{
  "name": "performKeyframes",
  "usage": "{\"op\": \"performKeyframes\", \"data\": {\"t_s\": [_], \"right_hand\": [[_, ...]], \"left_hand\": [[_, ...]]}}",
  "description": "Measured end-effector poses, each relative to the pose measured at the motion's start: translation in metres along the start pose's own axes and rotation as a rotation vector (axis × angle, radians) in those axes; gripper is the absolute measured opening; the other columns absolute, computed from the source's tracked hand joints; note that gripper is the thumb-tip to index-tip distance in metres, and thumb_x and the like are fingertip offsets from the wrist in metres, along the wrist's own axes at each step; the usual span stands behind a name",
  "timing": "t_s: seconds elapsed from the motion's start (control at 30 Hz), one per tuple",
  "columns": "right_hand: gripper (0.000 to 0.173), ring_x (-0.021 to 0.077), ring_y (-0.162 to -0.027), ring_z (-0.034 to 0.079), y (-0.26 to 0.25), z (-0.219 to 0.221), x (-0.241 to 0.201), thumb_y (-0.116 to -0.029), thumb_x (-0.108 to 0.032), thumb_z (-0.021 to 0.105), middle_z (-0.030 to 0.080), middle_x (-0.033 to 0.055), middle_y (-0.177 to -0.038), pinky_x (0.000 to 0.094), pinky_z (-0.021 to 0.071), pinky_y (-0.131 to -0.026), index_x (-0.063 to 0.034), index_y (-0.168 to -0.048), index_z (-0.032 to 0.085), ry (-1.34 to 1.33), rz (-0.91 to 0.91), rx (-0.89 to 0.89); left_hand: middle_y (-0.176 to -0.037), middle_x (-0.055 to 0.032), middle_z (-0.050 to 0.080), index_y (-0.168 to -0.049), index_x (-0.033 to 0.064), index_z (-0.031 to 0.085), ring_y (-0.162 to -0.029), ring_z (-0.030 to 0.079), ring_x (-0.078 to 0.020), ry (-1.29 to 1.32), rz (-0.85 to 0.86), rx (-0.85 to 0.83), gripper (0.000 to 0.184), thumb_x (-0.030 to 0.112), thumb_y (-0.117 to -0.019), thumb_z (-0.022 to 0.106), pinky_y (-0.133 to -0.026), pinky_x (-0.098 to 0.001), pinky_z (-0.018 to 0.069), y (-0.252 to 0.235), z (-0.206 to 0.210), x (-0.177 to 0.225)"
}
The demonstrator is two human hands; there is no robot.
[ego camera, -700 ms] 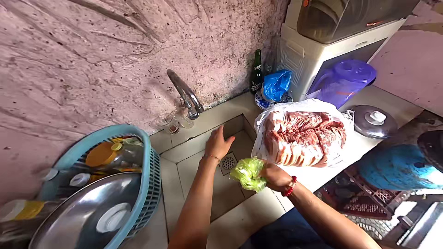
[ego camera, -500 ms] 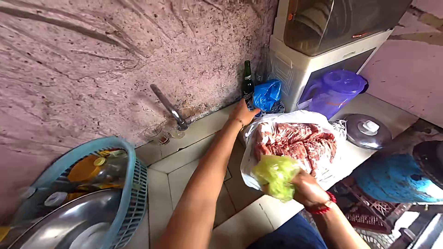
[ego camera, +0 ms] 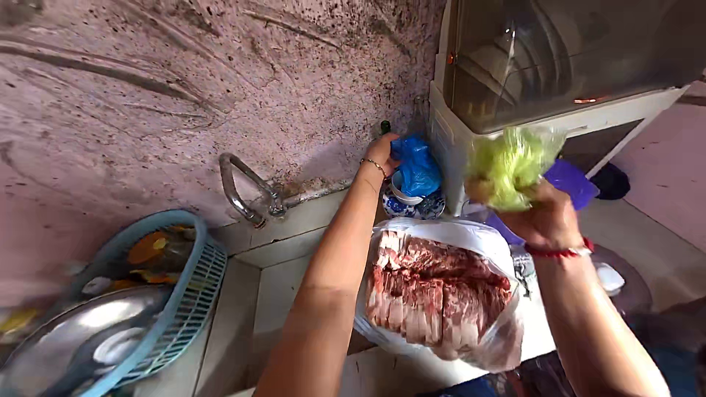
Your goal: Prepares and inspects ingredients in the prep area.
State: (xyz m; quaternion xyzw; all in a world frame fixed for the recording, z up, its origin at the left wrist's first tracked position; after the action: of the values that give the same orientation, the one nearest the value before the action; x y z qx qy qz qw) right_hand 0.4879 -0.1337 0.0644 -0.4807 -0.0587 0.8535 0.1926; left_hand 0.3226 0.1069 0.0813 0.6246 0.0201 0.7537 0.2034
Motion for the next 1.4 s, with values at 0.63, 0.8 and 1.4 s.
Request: {"op": "performKeyframes", "data": {"t_s": [0.63, 0.8, 1.4], "right_hand": [[0.058, 0.0549, -0.14, 0.041, -0.212, 0.048, 0.122, -0.1, -0.017, 0.061, 0.044, 0.0395, -0.147, 0.0702, 0.0326, -0.112, 0.0127, -0.147, 0.042, 1.758, 0.399, -0.365], [0.07, 0.0578, -0.143, 0.032, -0.203, 0.082, 0.078, -0.0958, -0.009, 0.062, 0.037, 0.0387, -0.153, 0.0774, 0.0278, -0.109, 0.0018, -0.158, 0.031, 1.752, 0.309, -0.277], [0.032, 0.0339, -0.118, 0.062, -0.076, 0.245, 0.136, -0.0969, -0.005, 0.064, 0.065, 0.0275, -0.124, 0.0498, 0.0458, -0.105, 0.0099, -0.126, 0.062, 1.251, -0.093, -1.312]], "left_hand": [[-0.138, -0.0177, 0.049, -0.16, 0.0128, 0.022, -0.108, 0.059, -0.0231, 0.198, 0.257, 0.062, 0.053, 0.015, -0.1096, 0.039, -0.09, -0.0382, 0.0531, 0.035, 0.005, 0.001], [-0.136, -0.0166, 0.048, -0.16, 0.0113, 0.021, -0.107, 0.059, -0.0214, 0.239, 0.358, 0.104, 0.054, 0.013, -0.1091, 0.039, -0.088, -0.0344, 0.0539, 0.062, -0.01, 0.054], [-0.102, -0.0073, 0.065, -0.116, 0.0027, 0.053, -0.086, 0.065, -0.0121, -0.192, 0.599, 0.251, 0.011, 0.005, -0.1054, 0.05, -0.075, -0.0274, 0.0562, 0.261, -0.124, 0.126]]}}
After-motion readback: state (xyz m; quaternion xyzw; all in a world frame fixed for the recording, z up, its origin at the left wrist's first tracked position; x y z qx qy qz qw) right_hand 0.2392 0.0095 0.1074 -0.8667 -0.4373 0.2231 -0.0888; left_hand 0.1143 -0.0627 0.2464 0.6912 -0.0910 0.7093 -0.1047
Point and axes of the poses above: each hand's wrist, its own y-axis away from the middle knuckle, its own z-axis out of the palm, x = y × z, the point moved 1 cm from there along -y, towards the middle knuckle
